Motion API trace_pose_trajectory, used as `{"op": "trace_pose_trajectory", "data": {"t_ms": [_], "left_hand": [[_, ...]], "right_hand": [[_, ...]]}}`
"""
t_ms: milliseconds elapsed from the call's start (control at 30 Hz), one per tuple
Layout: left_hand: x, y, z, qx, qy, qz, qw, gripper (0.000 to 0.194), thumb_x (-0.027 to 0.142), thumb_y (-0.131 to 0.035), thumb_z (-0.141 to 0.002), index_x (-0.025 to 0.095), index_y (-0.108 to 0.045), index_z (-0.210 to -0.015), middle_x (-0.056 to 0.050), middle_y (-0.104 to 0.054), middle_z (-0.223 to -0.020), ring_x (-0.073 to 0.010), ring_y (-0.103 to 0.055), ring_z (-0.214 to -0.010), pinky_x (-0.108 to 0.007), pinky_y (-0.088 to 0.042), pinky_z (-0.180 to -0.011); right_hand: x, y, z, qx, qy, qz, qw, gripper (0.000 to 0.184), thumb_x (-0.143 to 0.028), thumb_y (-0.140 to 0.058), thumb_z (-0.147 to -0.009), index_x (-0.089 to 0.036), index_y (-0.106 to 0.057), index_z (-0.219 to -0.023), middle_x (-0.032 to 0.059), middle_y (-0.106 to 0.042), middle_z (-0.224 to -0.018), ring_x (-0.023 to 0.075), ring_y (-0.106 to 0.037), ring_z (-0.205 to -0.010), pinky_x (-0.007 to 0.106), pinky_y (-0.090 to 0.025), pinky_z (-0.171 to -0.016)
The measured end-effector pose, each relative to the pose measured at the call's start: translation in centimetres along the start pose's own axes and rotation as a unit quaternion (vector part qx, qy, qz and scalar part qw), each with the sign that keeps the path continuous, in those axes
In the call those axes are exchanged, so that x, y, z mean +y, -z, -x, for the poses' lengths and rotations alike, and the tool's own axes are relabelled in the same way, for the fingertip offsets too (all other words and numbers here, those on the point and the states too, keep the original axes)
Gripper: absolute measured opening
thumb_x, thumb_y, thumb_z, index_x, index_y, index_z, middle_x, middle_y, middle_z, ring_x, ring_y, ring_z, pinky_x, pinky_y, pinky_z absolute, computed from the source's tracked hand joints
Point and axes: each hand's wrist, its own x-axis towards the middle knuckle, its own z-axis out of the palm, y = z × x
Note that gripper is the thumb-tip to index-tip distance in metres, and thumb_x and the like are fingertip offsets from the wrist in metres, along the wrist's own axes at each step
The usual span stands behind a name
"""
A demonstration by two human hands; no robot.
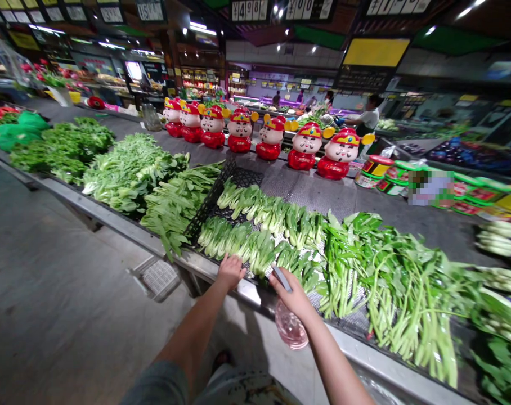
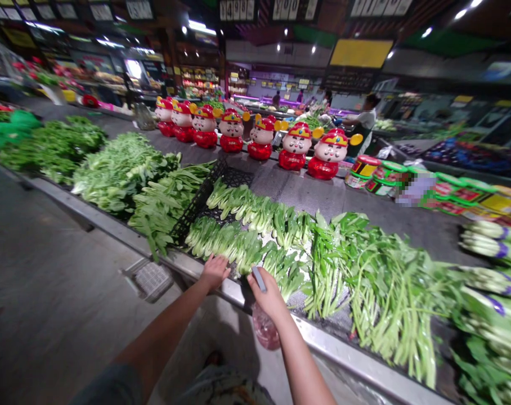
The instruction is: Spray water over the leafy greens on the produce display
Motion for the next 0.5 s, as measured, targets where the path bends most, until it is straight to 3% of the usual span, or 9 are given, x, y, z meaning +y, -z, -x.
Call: {"op": "trace_pose_trajectory", "data": {"t_ms": [233, 500], "left_hand": [[0.2, 0.4, 0.1, 0.017, -0.011, -0.009, 1.0, 0.04, 0.039, -0.041, -0.088, 0.014, -0.063, -0.11, -0.014, -0.065, -0.114, -0.0278, -0.053, -0.115, -0.049, -0.025, -0.109], [0.4, 1.0, 0.0, 0.012, -0.003, 0.004, 1.0, 0.039, 0.038, -0.041, -0.087, 0.014, -0.063, -0.108, -0.013, -0.066, -0.113, -0.0282, -0.052, -0.115, -0.051, -0.028, -0.107]], "right_hand": [[0.9, -1.0, -0.7, 0.012, -0.051, 0.02, 0.998, 0.033, -0.049, -0.048, -0.08, -0.022, -0.067, -0.085, 0.0052, -0.065, -0.077, 0.0233, -0.061, -0.081, 0.034, -0.047, -0.072], [0.1, -0.9, -1.9, 0.036, -0.022, -0.006, 0.999, 0.037, -0.049, -0.047, -0.082, -0.018, -0.062, -0.095, 0.0074, -0.065, -0.084, 0.0229, -0.061, -0.079, 0.034, -0.047, -0.072]]}}
